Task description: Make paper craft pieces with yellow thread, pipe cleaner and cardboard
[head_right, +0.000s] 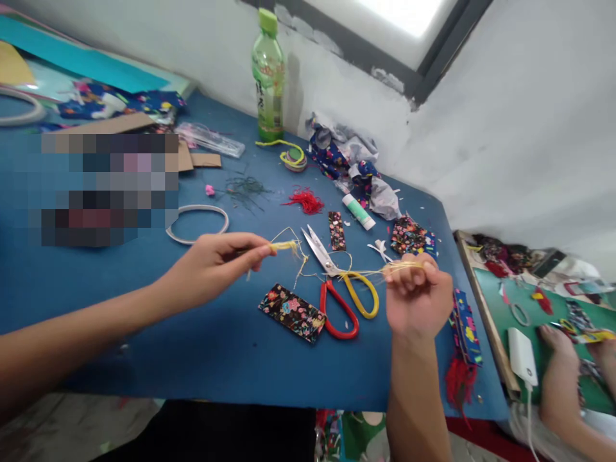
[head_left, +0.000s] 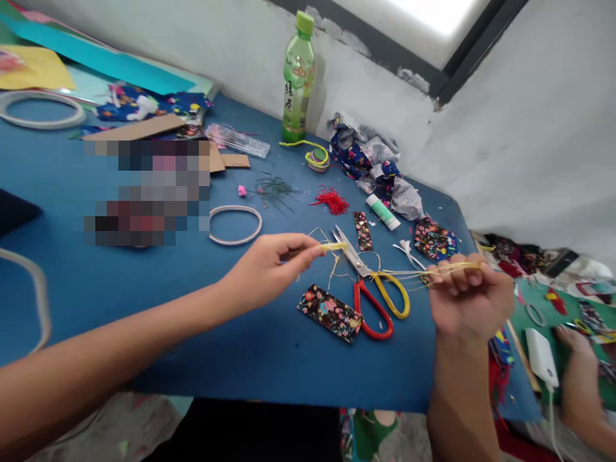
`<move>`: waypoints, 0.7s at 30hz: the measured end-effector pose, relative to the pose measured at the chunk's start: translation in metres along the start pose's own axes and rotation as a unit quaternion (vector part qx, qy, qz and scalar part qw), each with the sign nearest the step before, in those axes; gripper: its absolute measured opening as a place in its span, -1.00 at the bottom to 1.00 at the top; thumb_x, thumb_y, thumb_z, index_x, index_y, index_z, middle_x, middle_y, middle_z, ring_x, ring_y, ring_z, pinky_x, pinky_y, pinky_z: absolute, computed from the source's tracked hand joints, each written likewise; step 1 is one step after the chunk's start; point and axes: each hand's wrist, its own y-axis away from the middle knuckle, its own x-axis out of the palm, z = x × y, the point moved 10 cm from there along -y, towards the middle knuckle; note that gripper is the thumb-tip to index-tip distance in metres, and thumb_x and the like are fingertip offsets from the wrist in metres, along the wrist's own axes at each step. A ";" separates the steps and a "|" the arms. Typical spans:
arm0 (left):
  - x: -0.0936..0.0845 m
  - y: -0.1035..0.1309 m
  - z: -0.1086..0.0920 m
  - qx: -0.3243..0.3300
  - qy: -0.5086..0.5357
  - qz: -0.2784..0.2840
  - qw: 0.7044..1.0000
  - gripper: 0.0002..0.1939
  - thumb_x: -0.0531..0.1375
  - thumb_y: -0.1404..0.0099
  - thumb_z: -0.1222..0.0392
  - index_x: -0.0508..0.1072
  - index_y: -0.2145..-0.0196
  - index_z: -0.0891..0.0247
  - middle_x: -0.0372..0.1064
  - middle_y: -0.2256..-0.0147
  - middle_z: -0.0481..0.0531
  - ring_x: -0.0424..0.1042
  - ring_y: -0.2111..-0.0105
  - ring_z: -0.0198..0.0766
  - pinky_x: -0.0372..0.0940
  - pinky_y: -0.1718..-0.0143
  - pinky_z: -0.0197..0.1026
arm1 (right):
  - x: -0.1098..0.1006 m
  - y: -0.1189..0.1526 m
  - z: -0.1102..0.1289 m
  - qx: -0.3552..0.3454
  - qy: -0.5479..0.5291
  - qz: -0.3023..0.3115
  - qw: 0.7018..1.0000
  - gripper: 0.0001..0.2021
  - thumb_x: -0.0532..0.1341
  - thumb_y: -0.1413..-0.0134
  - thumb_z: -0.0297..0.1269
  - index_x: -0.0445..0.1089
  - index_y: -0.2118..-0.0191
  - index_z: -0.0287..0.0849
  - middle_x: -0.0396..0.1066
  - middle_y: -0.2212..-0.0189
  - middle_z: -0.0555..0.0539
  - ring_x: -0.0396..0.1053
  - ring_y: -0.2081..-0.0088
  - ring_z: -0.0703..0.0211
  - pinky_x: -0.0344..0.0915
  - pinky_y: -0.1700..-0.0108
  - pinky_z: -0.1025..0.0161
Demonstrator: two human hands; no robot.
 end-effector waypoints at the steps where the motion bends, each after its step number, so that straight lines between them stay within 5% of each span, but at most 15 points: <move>1: -0.006 -0.003 0.003 -0.005 0.006 -0.020 1.000 -0.75 0.11 -0.26 0.08 0.49 0.39 0.29 0.27 0.60 -0.10 0.20 0.60 -0.41 0.10 0.60 -0.37 | 0.000 -0.002 0.001 -0.006 0.006 0.003 1.000 -0.71 0.18 0.15 -0.30 0.05 0.70 -0.16 -0.08 0.76 0.16 -0.17 0.69 0.40 0.07 0.57 0.39; 5: -0.028 -0.012 0.008 0.013 0.024 -0.085 0.996 -0.77 0.13 -0.25 0.09 0.49 0.38 0.27 0.30 0.59 -0.08 0.25 0.57 -0.39 0.15 0.57 -0.36 | 0.017 -0.004 -0.011 0.005 0.109 0.068 0.992 -0.73 0.19 0.06 -0.24 0.17 0.66 -0.15 0.02 0.73 0.14 -0.02 0.66 0.37 0.16 0.51 0.36; 7: -0.034 -0.015 0.008 0.029 0.033 -0.104 0.994 -0.78 0.12 -0.26 0.10 0.49 0.38 0.26 0.31 0.57 -0.06 0.27 0.56 -0.38 0.18 0.55 -0.35 | 0.036 -0.001 -0.016 -0.017 0.231 0.123 0.965 -0.74 0.16 -0.06 -0.21 0.26 0.60 -0.15 0.11 0.68 0.12 0.05 0.62 0.35 0.15 0.49 0.35; 9: -0.038 -0.018 0.009 0.038 0.042 -0.116 0.992 -0.80 0.12 -0.27 0.13 0.48 0.39 0.26 0.32 0.56 -0.06 0.27 0.56 -0.38 0.19 0.55 -0.35 | 0.063 0.004 -0.019 -0.058 0.379 0.192 0.903 -0.75 0.11 -0.16 -0.19 0.35 0.49 -0.15 0.21 0.63 0.09 0.13 0.58 0.33 0.13 0.48 0.35; 12: -0.044 -0.020 0.010 0.049 0.059 -0.135 0.988 -0.81 0.12 -0.27 0.15 0.47 0.40 0.27 0.31 0.56 -0.06 0.27 0.57 -0.40 0.19 0.56 -0.36 | 0.108 0.011 -0.025 -0.136 0.550 0.288 0.772 -0.77 0.09 -0.22 -0.22 0.42 0.35 -0.18 0.40 0.49 0.00 0.32 0.44 0.25 0.19 0.37 0.32; 15: -0.053 -0.020 0.008 0.070 0.084 -0.167 0.980 -0.80 0.12 -0.28 0.14 0.46 0.38 0.30 0.32 0.54 -0.06 0.27 0.58 -0.42 0.19 0.56 -0.38 | 0.145 0.009 -0.025 -0.221 0.624 0.311 0.682 -0.77 0.08 -0.24 -0.23 0.45 0.26 -0.20 0.49 0.34 -0.10 0.41 0.32 0.15 0.24 0.26 0.26; 18: -0.062 -0.019 0.006 0.090 0.109 -0.195 0.971 -0.80 0.12 -0.29 0.16 0.46 0.37 0.32 0.32 0.53 -0.06 0.26 0.58 -0.44 0.18 0.56 -0.39 | 0.168 0.001 -0.025 -0.275 0.620 0.297 0.672 -0.75 0.08 -0.25 -0.22 0.46 0.22 -0.21 0.51 0.30 -0.13 0.44 0.28 0.12 0.27 0.23 0.23; 21: -0.065 -0.019 0.005 0.099 0.109 -0.203 0.968 -0.79 0.11 -0.30 0.16 0.45 0.39 0.33 0.31 0.53 -0.06 0.25 0.59 -0.45 0.16 0.57 -0.39 | 0.172 -0.011 -0.050 -0.245 0.607 0.344 0.673 -0.79 0.11 -0.23 -0.27 0.47 0.18 -0.19 0.51 0.24 -0.13 0.45 0.21 0.10 0.31 0.16 0.21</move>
